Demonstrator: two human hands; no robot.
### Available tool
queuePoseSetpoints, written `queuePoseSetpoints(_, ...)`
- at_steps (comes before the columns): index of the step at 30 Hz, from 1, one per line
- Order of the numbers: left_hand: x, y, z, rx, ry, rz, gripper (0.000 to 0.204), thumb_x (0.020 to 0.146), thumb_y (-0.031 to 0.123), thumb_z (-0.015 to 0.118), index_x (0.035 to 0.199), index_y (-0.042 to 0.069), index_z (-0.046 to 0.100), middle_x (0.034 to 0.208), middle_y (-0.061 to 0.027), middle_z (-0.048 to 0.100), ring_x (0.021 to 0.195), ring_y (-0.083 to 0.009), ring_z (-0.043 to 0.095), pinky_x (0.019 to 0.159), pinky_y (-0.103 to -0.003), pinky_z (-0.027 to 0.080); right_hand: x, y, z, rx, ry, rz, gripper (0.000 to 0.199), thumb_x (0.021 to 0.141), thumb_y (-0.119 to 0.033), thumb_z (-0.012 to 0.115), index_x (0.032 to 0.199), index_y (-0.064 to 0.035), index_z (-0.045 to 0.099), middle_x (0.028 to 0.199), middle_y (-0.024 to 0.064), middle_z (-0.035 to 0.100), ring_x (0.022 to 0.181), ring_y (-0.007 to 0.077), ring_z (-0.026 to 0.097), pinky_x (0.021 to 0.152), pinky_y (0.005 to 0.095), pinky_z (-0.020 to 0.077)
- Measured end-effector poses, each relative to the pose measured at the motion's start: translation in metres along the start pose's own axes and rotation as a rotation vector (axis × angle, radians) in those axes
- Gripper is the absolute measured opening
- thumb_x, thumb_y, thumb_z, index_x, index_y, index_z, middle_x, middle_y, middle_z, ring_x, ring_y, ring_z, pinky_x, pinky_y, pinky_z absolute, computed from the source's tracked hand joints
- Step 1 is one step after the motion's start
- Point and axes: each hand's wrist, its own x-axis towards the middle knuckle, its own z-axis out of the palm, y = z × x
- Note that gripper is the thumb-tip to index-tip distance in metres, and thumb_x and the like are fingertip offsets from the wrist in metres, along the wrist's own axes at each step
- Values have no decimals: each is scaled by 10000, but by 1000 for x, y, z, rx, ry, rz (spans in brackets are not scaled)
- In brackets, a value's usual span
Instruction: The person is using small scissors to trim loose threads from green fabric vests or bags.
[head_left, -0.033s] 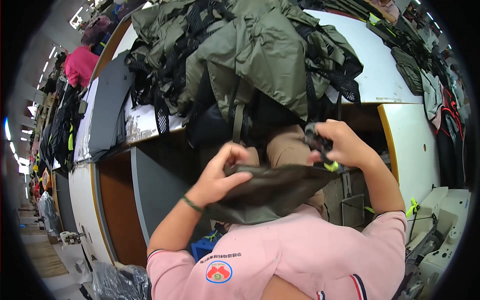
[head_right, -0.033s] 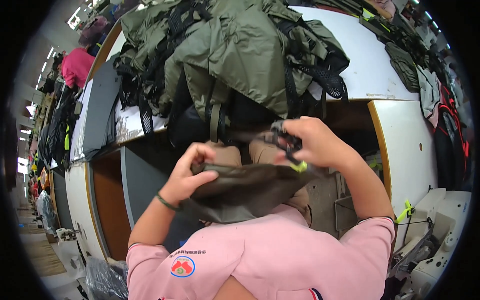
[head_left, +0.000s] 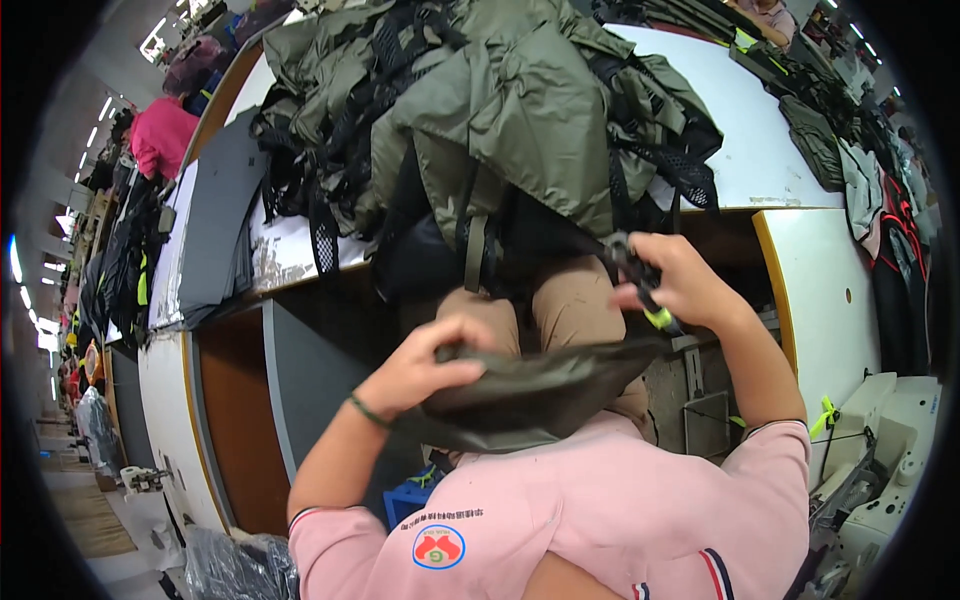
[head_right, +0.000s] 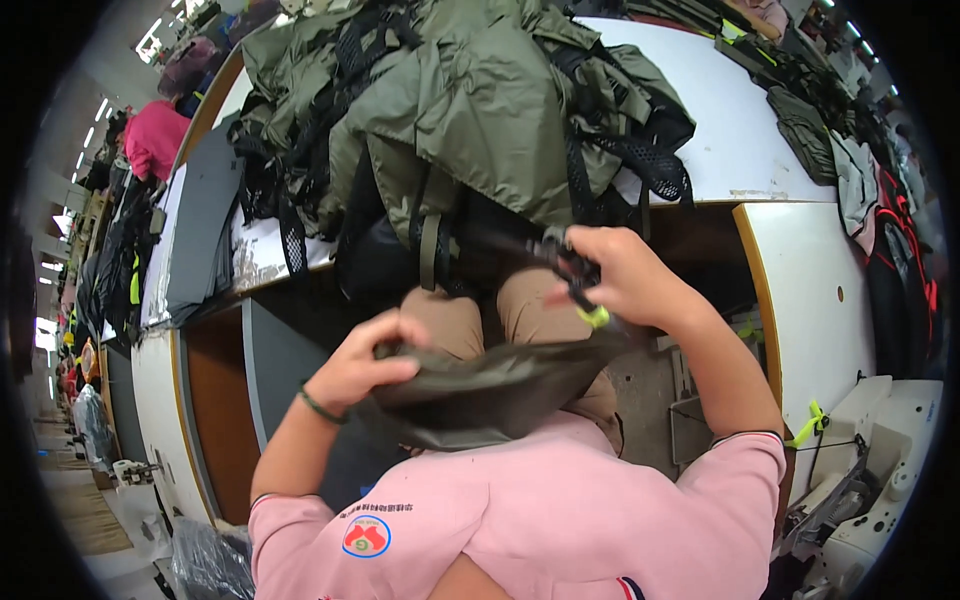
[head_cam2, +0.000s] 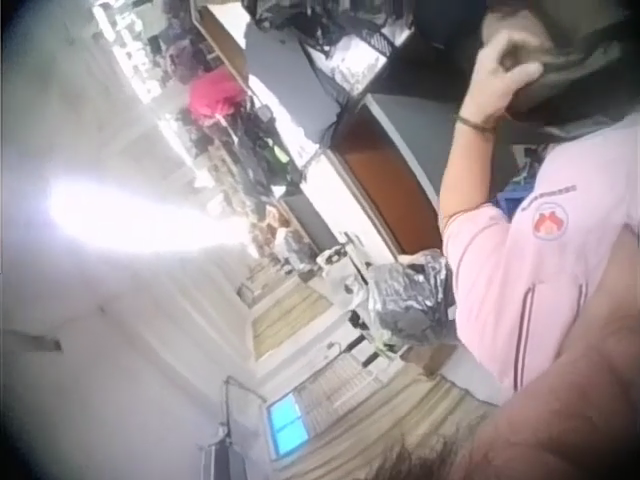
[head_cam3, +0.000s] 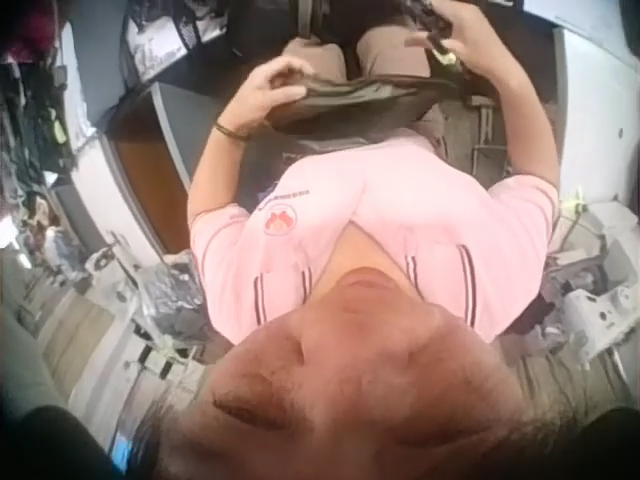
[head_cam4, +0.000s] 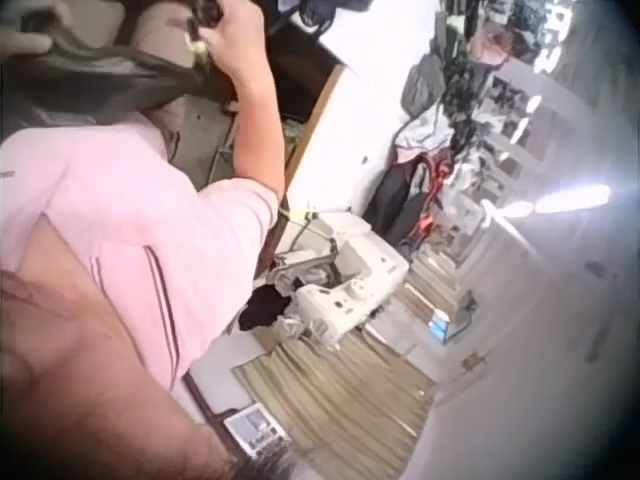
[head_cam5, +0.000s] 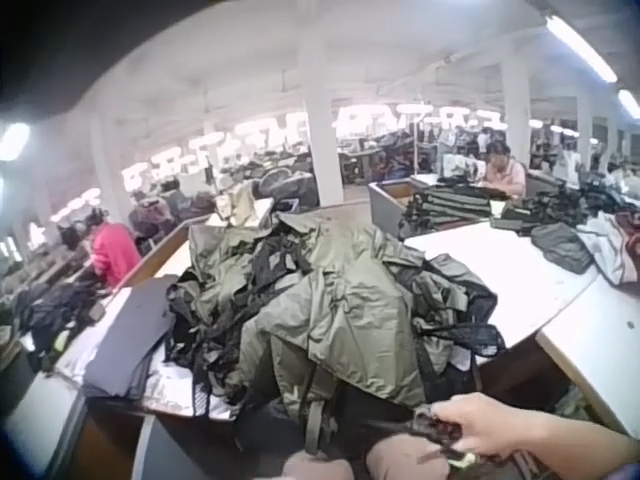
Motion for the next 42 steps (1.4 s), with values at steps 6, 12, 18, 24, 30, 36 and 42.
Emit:
queuePoseSetpoints(6,-154,-78,-67,-140,-567,-804,211,892,111,728,1080,15,714,1015,-19,710,956,-88,607,873,-254,476,38,37,30,-353,468,115,516,701,-351,888,924,-50,532,830,88,661,737,371,621,683,425,490)
queuePoseSetpoints(12,-355,-226,-42,356,-494,-806,398,926,318,668,1183,14,690,1191,-79,700,1096,-246,632,959,-353,479,81,81,50,-220,662,390,459,738,-281,860,929,-32,524,829,106,667,758,378,649,680,439,493)
queuePoseSetpoints(18,-306,-240,-19,667,-350,-688,337,919,288,656,1122,24,701,1114,-123,704,1044,-276,649,923,-374,497,91,106,61,55,769,283,381,773,-186,829,899,-17,512,769,152,659,746,393,649,661,453,496)
queuePoseSetpoints(24,-208,-171,21,928,-123,-554,280,911,259,644,1061,33,712,1038,-167,707,992,-305,667,886,-395,514,52,28,67,464,650,140,346,802,-147,828,848,-37,503,727,24,579,643,115,525,590,298,448)
queuePoseSetpoints(30,16,26,-19,692,594,573,21,903,-19,629,923,-21,635,898,-93,650,791,-167,613,718,-266,486,-11,-16,128,595,408,161,335,815,-163,833,878,-40,527,730,6,550,654,72,481,579,269,443)
queuePoseSetpoints(36,160,33,14,1016,136,777,189,854,149,718,1004,49,659,1001,-124,642,944,-319,608,844,-404,481,-32,-8,195,544,233,138,371,791,-237,851,851,-22,554,760,139,619,631,273,583,609,380,481)
queuePoseSetpoints(42,181,-40,7,1387,-67,291,229,814,313,742,930,121,698,933,-88,646,977,-305,618,814,-426,439,-48,8,157,317,44,-22,348,766,-264,852,836,-61,578,801,106,661,632,306,601,589,379,477)
